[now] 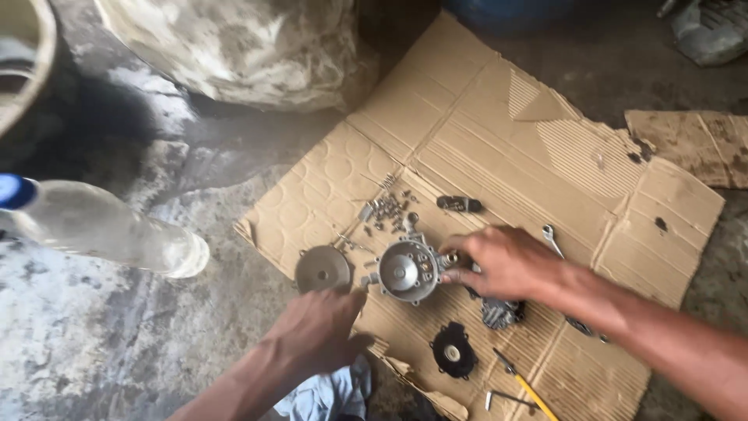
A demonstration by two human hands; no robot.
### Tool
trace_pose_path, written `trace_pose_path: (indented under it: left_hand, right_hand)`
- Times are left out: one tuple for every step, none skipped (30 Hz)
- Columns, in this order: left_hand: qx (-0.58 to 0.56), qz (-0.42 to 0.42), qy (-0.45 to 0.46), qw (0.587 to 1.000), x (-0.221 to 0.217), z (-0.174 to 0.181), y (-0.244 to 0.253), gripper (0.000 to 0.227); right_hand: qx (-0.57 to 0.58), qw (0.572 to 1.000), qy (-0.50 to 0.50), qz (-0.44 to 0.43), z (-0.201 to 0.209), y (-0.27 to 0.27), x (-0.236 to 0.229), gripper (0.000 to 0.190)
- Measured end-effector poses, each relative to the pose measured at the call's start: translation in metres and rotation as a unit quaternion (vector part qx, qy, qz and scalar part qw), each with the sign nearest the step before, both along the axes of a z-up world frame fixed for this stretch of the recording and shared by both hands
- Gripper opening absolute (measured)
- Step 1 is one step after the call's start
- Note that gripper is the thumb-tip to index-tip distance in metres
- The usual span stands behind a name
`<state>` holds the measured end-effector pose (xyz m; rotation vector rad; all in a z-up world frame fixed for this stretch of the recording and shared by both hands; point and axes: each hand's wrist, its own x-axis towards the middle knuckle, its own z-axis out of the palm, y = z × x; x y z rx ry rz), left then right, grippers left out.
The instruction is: The recorder is disassembling and cleaning a mechanical pump component, likely from an engine, using hand tools.
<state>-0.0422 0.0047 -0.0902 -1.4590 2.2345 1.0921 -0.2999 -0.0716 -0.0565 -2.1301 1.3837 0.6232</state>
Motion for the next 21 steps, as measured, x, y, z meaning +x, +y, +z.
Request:
trace_pose_path:
  left_hand:
    - [-0.061, 0.043, 0.043, 0.996, 0.0, -0.013, -0.003, 0.061]
    - [-0.06, 0.041, 0.045, 0.996, -0.003, -0.022, -0.006, 0.061]
    - [-0.072, 0.07, 0.048, 0.994, -0.008, -0.032, -0.01, 0.071]
    - [-0.083, 0.093, 0.053, 0.991, -0.016, -0.041, -0.015, 0.082]
    - [-0.081, 0.085, 0.057, 0.991, -0.023, -0.052, -0.014, 0.082]
    - [-0.045, 0.113, 0.053, 0.991, -0.029, -0.062, -0.017, 0.072]
    - [-0.009, 0.141, 0.048, 0.989, -0.034, -0.071, -0.02, 0.062]
    - [-0.011, 0.138, 0.048, 0.989, -0.04, -0.062, -0.017, 0.062]
    - [0.031, 0.155, 0.031, 0.987, -0.046, -0.053, -0.014, 0.054]
    - [0.077, 0.171, 0.013, 0.982, -0.052, -0.044, -0.008, 0.049]
    - [0.078, 0.168, 0.013, 0.983, -0.058, -0.046, 0.0, 0.049]
    - [0.091, 0.15, 0.02, 0.984, -0.063, -0.048, 0.008, 0.052]
    - [0.105, 0.131, 0.026, 0.985, -0.068, -0.05, 0.016, 0.055]
    - [0.106, 0.131, 0.027, 0.985, -0.071, -0.051, 0.019, 0.055]
    - [0.092, 0.152, 0.024, 0.984, -0.074, -0.052, 0.021, 0.055]
    - [0.076, 0.176, 0.021, 0.981, -0.076, -0.053, 0.021, 0.056]
    - [0.075, 0.18, 0.021, 0.981, -0.076, -0.05, 0.021, 0.056]
    - [0.084, 0.187, 0.015, 0.979, -0.075, -0.047, 0.02, 0.054]
    - [0.092, 0.194, 0.008, 0.977, -0.073, -0.043, 0.018, 0.053]
    - [0.082, 0.199, 0.006, 0.977, -0.067, -0.048, 0.019, 0.053]
    - [0.047, 0.19, 0.041, 0.98, -0.061, -0.052, 0.019, 0.052]
  right_hand:
    - [0.014, 1.0, 0.026, -0.009, 0.005, 0.003, 0.008, 0.053]
    - [0.015, 0.999, 0.028, -0.011, -0.004, 0.004, 0.006, 0.053]
    - [0.013, 0.999, 0.047, -0.006, -0.013, 0.004, 0.002, 0.044]
    - [0.01, 0.998, 0.069, -0.006, -0.021, 0.007, -0.005, 0.036]
    - [0.012, 0.997, 0.073, -0.013, -0.045, 0.005, -0.019, 0.036]
    - [-0.007, 1.0, -0.003, -0.007, -0.068, 0.0, -0.031, 0.037]
    - [-0.027, 0.996, -0.079, -0.001, -0.091, -0.006, -0.043, 0.042]
    - [-0.03, 0.996, -0.079, -0.004, -0.097, -0.008, -0.048, 0.042]
    - [-0.111, 0.972, -0.202, 0.056, -0.102, -0.009, -0.052, 0.042]
    - [-0.186, 0.922, -0.318, 0.114, -0.109, -0.007, -0.056, 0.043]
    - [-0.186, 0.923, -0.317, 0.111, -0.099, -0.005, -0.049, 0.043]
    - [-0.123, 0.956, -0.257, 0.073, -0.089, -0.002, -0.041, 0.042]
    - [-0.059, 0.979, -0.193, 0.036, -0.08, 0.001, -0.032, 0.041]
    - [-0.058, 0.979, -0.192, 0.036, -0.094, 0.0, -0.035, 0.041]
    - [-0.065, 0.959, -0.273, 0.047, -0.108, 0.0, -0.037, 0.042]
    - [-0.072, 0.931, -0.352, 0.062, -0.122, -0.005, -0.037, 0.044]
    - [-0.072, 0.931, -0.352, 0.065, -0.112, -0.002, -0.029, 0.044]
    - [-0.079, 0.946, -0.312, 0.042, -0.103, -0.002, -0.02, 0.042]
    - [-0.087, 0.958, -0.272, 0.02, -0.092, -0.001, -0.01, 0.039]
    - [-0.094, 0.956, -0.277, 0.027, -0.091, -0.005, -0.007, 0.039]
    - [-0.085, 0.951, -0.296, 0.003, -0.09, -0.01, -0.003, 0.042]
